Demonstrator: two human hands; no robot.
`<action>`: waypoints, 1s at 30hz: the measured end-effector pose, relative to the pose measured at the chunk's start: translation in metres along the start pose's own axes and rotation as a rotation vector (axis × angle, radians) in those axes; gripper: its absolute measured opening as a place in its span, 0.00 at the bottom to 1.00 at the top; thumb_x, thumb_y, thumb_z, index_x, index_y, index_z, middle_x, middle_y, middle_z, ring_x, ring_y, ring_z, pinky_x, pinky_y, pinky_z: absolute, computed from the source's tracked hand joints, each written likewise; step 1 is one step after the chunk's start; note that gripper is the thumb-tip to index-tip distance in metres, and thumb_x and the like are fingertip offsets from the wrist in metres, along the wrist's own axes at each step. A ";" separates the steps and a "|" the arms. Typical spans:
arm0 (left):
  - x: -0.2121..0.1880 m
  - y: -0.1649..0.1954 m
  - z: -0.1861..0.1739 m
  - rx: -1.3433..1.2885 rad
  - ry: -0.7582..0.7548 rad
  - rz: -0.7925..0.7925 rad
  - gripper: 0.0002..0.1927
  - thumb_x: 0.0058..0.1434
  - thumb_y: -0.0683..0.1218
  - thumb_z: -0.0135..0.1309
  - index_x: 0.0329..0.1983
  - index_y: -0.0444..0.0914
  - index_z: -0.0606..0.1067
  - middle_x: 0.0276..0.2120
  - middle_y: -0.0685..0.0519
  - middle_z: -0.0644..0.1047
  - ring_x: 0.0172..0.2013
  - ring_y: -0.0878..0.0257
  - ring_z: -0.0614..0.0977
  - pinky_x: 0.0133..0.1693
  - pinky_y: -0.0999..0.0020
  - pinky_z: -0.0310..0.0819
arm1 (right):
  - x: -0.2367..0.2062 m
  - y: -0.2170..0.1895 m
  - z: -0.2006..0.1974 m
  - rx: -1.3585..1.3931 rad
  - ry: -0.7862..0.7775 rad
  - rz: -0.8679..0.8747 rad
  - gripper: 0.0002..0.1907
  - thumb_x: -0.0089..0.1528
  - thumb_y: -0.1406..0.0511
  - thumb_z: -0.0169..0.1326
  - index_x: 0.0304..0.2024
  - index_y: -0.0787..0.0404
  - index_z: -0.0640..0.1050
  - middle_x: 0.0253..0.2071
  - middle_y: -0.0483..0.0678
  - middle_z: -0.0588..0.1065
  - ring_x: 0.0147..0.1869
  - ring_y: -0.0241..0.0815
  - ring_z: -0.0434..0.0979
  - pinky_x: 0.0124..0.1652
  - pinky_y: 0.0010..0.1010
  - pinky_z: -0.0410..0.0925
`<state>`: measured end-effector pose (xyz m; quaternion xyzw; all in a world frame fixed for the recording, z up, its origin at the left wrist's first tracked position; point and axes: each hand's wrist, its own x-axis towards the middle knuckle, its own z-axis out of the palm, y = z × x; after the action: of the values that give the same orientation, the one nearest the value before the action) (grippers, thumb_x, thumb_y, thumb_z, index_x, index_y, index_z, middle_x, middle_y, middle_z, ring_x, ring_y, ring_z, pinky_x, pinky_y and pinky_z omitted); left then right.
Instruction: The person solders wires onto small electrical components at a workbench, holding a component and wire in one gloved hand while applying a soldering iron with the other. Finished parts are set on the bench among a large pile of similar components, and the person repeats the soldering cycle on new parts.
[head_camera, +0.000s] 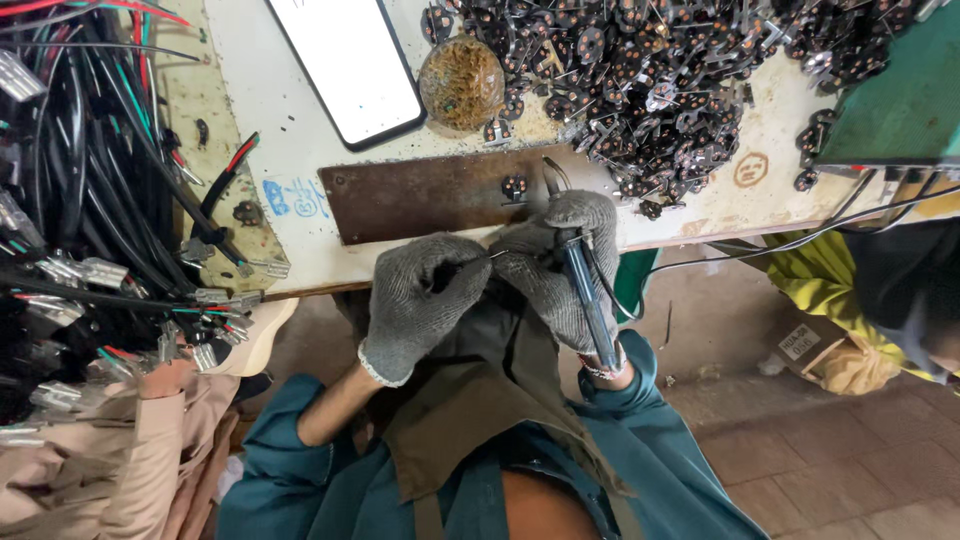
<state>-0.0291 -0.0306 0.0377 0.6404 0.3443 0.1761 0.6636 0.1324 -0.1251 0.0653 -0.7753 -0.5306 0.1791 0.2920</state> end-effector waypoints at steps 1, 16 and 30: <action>0.003 0.002 -0.002 0.050 0.041 0.035 0.06 0.63 0.41 0.62 0.41 0.35 0.79 0.36 0.48 0.82 0.33 0.61 0.84 0.38 0.67 0.78 | 0.001 0.001 0.004 0.151 0.100 0.062 0.22 0.48 0.70 0.71 0.43 0.55 0.77 0.41 0.49 0.77 0.49 0.52 0.74 0.55 0.42 0.65; 0.060 0.051 -0.032 0.426 0.200 0.114 0.09 0.68 0.44 0.63 0.37 0.39 0.74 0.30 0.50 0.79 0.25 0.61 0.83 0.31 0.68 0.74 | 0.001 0.039 0.022 0.372 0.246 -0.004 0.24 0.61 0.73 0.67 0.52 0.62 0.66 0.56 0.58 0.78 0.54 0.53 0.83 0.50 0.37 0.76; 0.038 -0.015 -0.006 0.491 0.055 0.266 0.10 0.61 0.42 0.62 0.46 0.41 0.78 0.38 0.49 0.82 0.35 0.50 0.84 0.37 0.59 0.78 | -0.031 0.055 0.022 0.088 0.134 -0.044 0.17 0.56 0.64 0.66 0.46 0.59 0.77 0.39 0.52 0.79 0.37 0.50 0.80 0.40 0.35 0.73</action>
<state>-0.0100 -0.0026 0.0152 0.8165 0.3076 0.1903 0.4499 0.1473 -0.1624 0.0121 -0.7603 -0.5182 0.1433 0.3645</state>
